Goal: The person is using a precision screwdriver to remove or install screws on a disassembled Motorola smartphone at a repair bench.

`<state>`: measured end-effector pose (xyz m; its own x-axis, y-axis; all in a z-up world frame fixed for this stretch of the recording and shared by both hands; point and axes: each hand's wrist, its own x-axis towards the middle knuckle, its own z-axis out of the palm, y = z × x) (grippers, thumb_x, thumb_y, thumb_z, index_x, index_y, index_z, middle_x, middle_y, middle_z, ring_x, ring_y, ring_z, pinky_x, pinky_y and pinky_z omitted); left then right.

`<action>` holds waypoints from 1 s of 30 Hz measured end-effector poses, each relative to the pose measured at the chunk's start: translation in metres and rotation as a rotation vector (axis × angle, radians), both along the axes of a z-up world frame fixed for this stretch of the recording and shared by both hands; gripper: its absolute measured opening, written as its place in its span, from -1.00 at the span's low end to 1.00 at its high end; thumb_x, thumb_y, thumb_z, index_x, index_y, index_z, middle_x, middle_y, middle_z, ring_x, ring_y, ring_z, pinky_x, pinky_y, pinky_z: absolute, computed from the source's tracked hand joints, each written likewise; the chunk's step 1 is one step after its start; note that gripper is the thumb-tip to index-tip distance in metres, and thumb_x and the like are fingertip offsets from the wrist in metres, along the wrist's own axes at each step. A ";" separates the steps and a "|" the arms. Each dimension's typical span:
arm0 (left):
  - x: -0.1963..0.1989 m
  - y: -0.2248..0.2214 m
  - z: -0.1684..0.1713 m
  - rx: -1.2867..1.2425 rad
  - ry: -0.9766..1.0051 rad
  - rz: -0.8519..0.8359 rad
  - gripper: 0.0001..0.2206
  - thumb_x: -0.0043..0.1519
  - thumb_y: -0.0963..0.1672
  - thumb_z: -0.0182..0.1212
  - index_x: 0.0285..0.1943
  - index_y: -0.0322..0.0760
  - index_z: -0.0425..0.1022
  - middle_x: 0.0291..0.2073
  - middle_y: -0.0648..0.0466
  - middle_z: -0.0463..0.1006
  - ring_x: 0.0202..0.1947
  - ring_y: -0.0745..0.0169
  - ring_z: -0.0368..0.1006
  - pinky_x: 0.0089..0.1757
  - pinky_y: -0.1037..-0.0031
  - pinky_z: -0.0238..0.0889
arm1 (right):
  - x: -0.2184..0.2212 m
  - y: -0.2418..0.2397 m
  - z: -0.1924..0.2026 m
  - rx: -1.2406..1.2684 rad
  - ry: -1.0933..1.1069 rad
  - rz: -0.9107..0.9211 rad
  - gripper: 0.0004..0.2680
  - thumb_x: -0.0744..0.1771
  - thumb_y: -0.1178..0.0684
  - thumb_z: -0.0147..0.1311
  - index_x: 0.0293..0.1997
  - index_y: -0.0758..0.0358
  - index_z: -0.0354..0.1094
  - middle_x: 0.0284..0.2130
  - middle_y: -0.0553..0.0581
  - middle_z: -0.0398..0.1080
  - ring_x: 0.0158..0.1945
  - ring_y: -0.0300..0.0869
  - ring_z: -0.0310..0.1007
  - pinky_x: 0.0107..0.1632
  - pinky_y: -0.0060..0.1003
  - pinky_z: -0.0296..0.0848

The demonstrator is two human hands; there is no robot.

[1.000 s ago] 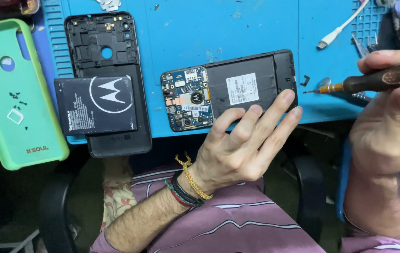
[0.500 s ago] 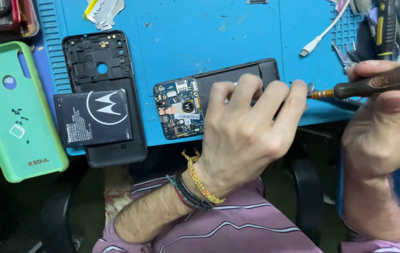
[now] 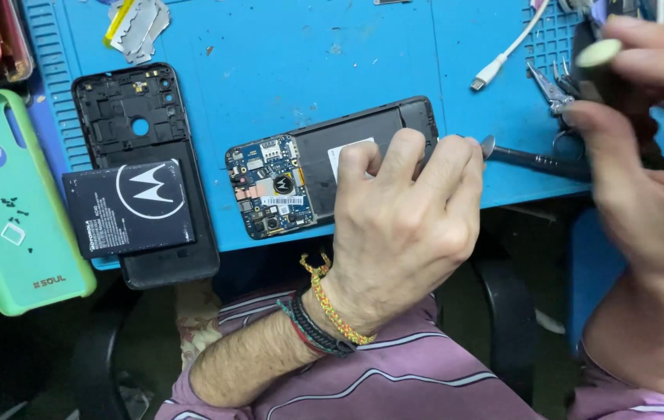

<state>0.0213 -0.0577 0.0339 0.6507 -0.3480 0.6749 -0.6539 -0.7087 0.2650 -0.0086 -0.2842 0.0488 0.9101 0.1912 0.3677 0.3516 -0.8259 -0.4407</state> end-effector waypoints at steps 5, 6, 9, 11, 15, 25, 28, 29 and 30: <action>0.000 0.012 0.000 0.058 0.029 -0.031 -0.85 0.53 -0.12 0.28 0.06 -0.28 0.70 -0.24 0.14 0.47 -0.24 0.06 0.31 -0.21 0.20 0.02 | 0.011 0.004 -0.003 -0.002 -0.101 0.175 -0.79 0.64 0.49 0.26 0.40 0.85 0.25 0.41 0.90 0.38 0.51 0.60 0.43 0.55 0.27 0.44; 0.000 0.017 0.003 0.040 0.016 -0.038 -0.81 0.55 -0.11 0.20 0.13 -0.30 0.68 -0.27 0.14 0.44 -0.29 0.08 0.29 -0.22 0.22 0.06 | 0.010 0.002 -0.005 0.003 -0.096 0.161 -0.80 0.65 0.52 0.24 0.42 0.85 0.24 0.43 0.90 0.37 0.53 0.60 0.41 0.56 0.27 0.41; -0.001 0.040 0.013 -0.007 0.017 -0.095 -0.76 0.55 -0.17 0.06 0.18 -0.31 0.68 -0.23 0.13 0.49 -0.28 0.08 0.31 -0.18 0.21 0.18 | 0.005 -0.001 -0.005 0.007 -0.097 0.143 -0.79 0.66 0.54 0.18 0.47 0.84 0.19 0.46 0.90 0.32 0.57 0.64 0.37 0.58 0.31 0.38; -0.003 0.056 0.013 -0.034 0.032 -0.140 -0.72 0.52 -0.23 0.00 0.17 -0.32 0.70 -0.16 0.12 0.57 -0.23 0.07 0.35 -0.14 0.19 0.26 | 0.004 -0.004 -0.004 0.009 -0.102 0.146 -0.77 0.66 0.52 0.16 0.49 0.84 0.15 0.47 0.91 0.28 0.59 0.68 0.35 0.59 0.34 0.38; -0.008 0.069 -0.001 -0.096 -0.017 -0.173 -0.91 0.40 -0.21 0.35 0.01 -0.28 0.74 -0.23 0.13 0.59 -0.25 0.12 0.38 -0.17 0.26 0.25 | 0.007 0.001 -0.004 -0.027 -0.076 0.182 -0.78 0.63 0.52 0.20 0.44 0.85 0.20 0.42 0.93 0.33 0.53 0.66 0.39 0.67 0.38 0.37; -0.003 0.070 -0.014 -0.017 -0.114 -0.240 -0.82 0.47 -0.22 0.15 0.01 -0.29 0.73 -0.09 0.06 0.72 -0.16 0.30 0.57 -0.14 0.47 0.30 | 0.016 0.013 0.000 -0.144 -0.051 0.210 -0.78 0.61 0.50 0.23 0.42 0.87 0.26 0.40 0.91 0.39 0.49 0.61 0.43 0.61 0.34 0.41; -0.004 0.068 -0.017 -0.064 -0.099 -0.239 -0.81 0.46 -0.23 0.15 -0.02 -0.31 0.74 -0.18 0.07 0.65 -0.25 0.26 0.45 -0.19 0.41 0.31 | 0.013 0.010 0.003 -0.181 -0.008 0.194 -0.77 0.60 0.53 0.21 0.44 0.87 0.26 0.40 0.90 0.39 0.48 0.60 0.44 0.56 0.30 0.46; -0.003 0.069 -0.017 -0.066 -0.098 -0.237 -0.81 0.46 -0.23 0.15 -0.02 -0.31 0.74 -0.18 0.07 0.65 -0.25 0.26 0.45 -0.19 0.41 0.31 | 0.012 0.006 0.001 -0.182 -0.006 0.196 -0.77 0.60 0.53 0.21 0.44 0.87 0.26 0.40 0.90 0.39 0.48 0.60 0.44 0.56 0.30 0.46; -0.003 0.069 -0.017 -0.065 -0.094 -0.241 -0.82 0.46 -0.23 0.18 -0.01 -0.31 0.74 -0.18 0.08 0.65 -0.24 0.25 0.46 -0.16 0.39 0.36 | 0.012 0.002 -0.001 -0.200 0.010 0.186 -0.75 0.60 0.51 0.20 0.47 0.86 0.25 0.38 0.87 0.37 0.46 0.56 0.42 0.54 0.29 0.45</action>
<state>0.0179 0.0113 0.0173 0.4880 -0.4394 0.7541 -0.8254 -0.5133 0.2351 0.0029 -0.2823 0.0477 0.8558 0.4234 0.2973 0.5020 -0.8185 -0.2795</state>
